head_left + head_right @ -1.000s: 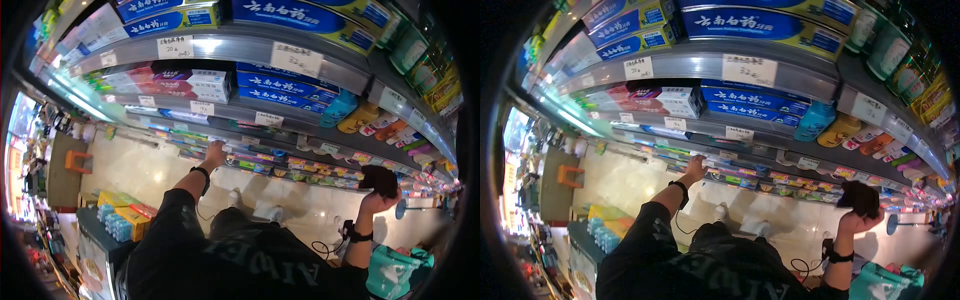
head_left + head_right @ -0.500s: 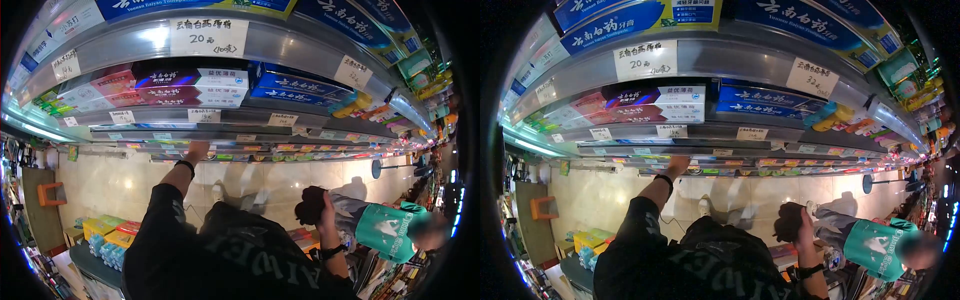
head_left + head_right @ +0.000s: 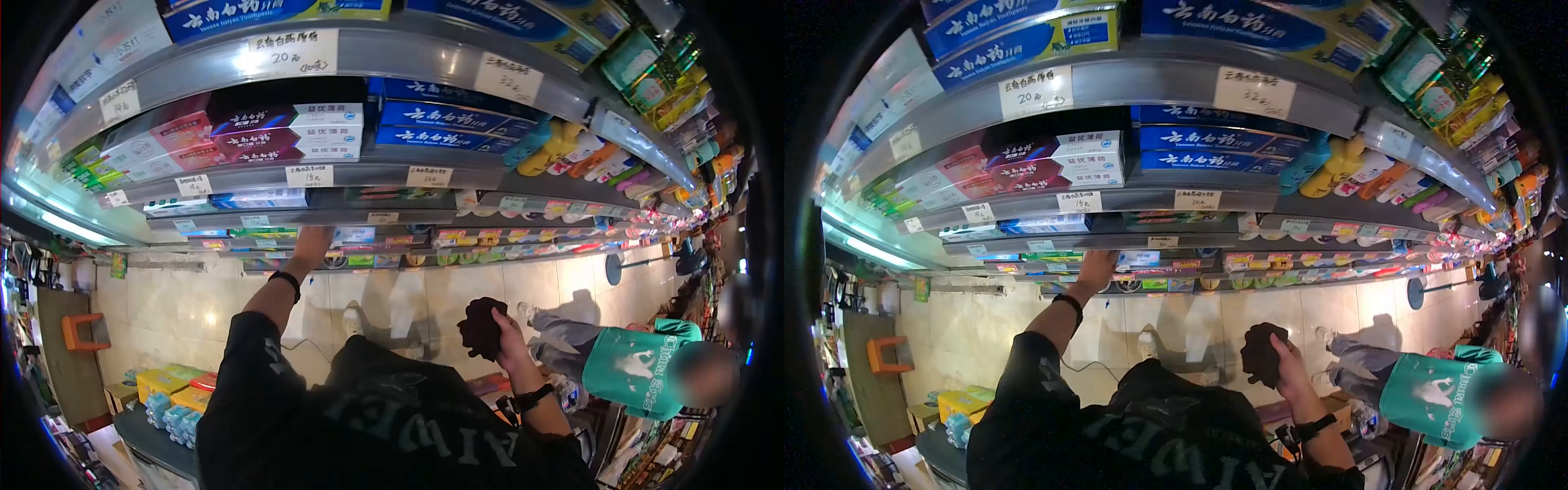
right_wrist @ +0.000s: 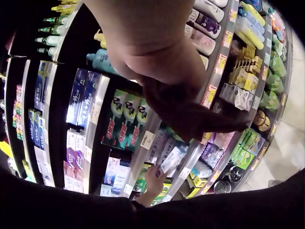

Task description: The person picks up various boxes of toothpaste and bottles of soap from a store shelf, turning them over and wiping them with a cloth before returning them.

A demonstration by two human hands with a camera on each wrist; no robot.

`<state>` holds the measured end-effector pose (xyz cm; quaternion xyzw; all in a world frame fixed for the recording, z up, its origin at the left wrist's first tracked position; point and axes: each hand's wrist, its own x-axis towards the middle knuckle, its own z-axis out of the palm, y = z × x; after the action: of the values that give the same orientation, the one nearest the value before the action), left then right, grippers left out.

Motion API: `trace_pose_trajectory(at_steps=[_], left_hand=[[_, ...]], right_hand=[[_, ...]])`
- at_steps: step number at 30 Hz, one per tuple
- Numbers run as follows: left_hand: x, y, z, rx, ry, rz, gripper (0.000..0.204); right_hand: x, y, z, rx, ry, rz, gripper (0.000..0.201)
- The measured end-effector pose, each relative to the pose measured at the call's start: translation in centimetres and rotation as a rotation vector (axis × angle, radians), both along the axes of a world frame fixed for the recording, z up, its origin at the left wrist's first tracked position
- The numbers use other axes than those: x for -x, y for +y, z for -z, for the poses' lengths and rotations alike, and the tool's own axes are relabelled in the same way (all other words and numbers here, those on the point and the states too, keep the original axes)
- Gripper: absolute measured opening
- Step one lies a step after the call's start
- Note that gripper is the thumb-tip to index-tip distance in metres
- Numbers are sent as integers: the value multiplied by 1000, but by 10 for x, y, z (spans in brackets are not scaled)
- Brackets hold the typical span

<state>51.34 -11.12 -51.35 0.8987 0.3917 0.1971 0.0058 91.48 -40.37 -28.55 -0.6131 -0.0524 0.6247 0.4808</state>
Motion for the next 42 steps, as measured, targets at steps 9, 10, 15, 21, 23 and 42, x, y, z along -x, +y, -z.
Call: trace_pose_trajectory(at_steps=[9,10,15,21,23,42], left_hand=[[-70,-210,-46,1022,-567,-410,41],[-80,-213,-58,1039,-603,-315,41],[-148,-255,-163,1370,-841,-112,36],[-238,-297,-228,1750,-1096,141,55],[-261,-303,-254,1824,-1064,223,59],[-275,-346,-315,2270,-1055,42,58]], right_hand=[[-74,-44,49,-332,-54,-149,36],[-77,-50,44,-363,-26,-152,36],[-103,-83,35,-478,16,-198,32],[-119,-112,-34,-845,-285,-39,33],[-130,-125,-53,-900,-464,19,36],[-27,-192,-73,-1354,-1225,-471,48]])
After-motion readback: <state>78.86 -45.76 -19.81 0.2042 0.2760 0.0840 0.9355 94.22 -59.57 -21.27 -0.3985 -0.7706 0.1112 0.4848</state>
